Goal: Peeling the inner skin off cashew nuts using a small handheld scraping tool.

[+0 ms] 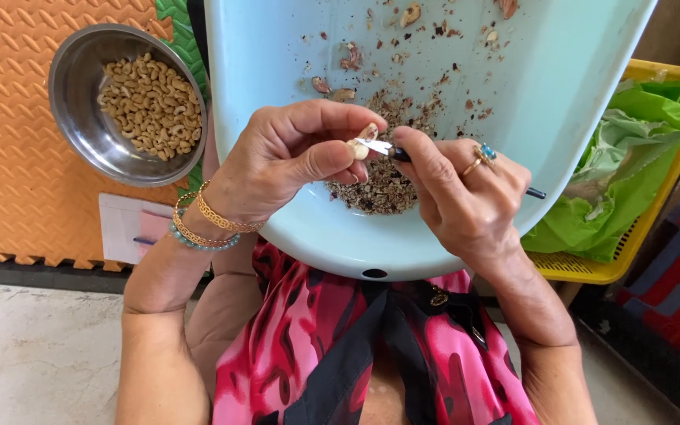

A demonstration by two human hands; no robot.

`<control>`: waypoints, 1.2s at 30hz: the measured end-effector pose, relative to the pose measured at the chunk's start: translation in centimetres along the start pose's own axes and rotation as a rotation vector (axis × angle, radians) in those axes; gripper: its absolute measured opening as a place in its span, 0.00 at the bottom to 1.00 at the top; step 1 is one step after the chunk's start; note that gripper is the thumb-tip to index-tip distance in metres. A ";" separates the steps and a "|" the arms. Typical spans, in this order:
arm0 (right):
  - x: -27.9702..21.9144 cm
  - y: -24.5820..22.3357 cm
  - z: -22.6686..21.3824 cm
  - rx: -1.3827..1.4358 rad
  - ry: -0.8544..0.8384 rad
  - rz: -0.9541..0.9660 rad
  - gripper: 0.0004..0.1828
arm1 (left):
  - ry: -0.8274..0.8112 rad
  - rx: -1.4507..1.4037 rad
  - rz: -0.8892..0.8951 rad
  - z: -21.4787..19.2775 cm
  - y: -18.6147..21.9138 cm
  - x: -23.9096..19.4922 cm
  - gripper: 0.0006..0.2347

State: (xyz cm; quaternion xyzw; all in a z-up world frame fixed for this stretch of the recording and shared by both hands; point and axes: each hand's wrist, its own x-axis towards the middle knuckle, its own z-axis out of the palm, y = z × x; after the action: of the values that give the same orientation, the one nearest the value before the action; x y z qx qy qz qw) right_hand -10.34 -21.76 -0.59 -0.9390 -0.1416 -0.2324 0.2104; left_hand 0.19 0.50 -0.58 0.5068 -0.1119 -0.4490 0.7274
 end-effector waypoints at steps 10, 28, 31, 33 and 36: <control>0.1 -1.2 0.0 -0.238 0.112 -0.093 0.13 | -0.101 -0.171 -0.150 -1.5 0.4 -0.2 0.23; -0.1 -2.0 -1.7 0.431 -0.030 0.356 0.10 | -0.145 0.132 0.082 0.9 2.8 1.4 0.16; -0.7 -1.1 -1.7 0.439 -0.045 0.329 0.09 | -0.093 0.142 0.094 1.5 1.9 1.2 0.16; -0.8 -0.8 -1.9 0.416 -0.056 0.295 0.09 | -0.048 0.137 0.079 1.9 1.4 0.8 0.16; -1.0 -0.2 -1.6 0.316 -0.029 0.201 0.09 | 0.014 0.120 0.055 2.3 0.9 0.3 0.17</control>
State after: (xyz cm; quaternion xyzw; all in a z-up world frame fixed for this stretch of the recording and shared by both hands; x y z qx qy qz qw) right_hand -11.86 -22.46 0.25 -0.9069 -0.0846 -0.1715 0.3755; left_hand -0.56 -1.13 1.15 0.5496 -0.1472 -0.4178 0.7084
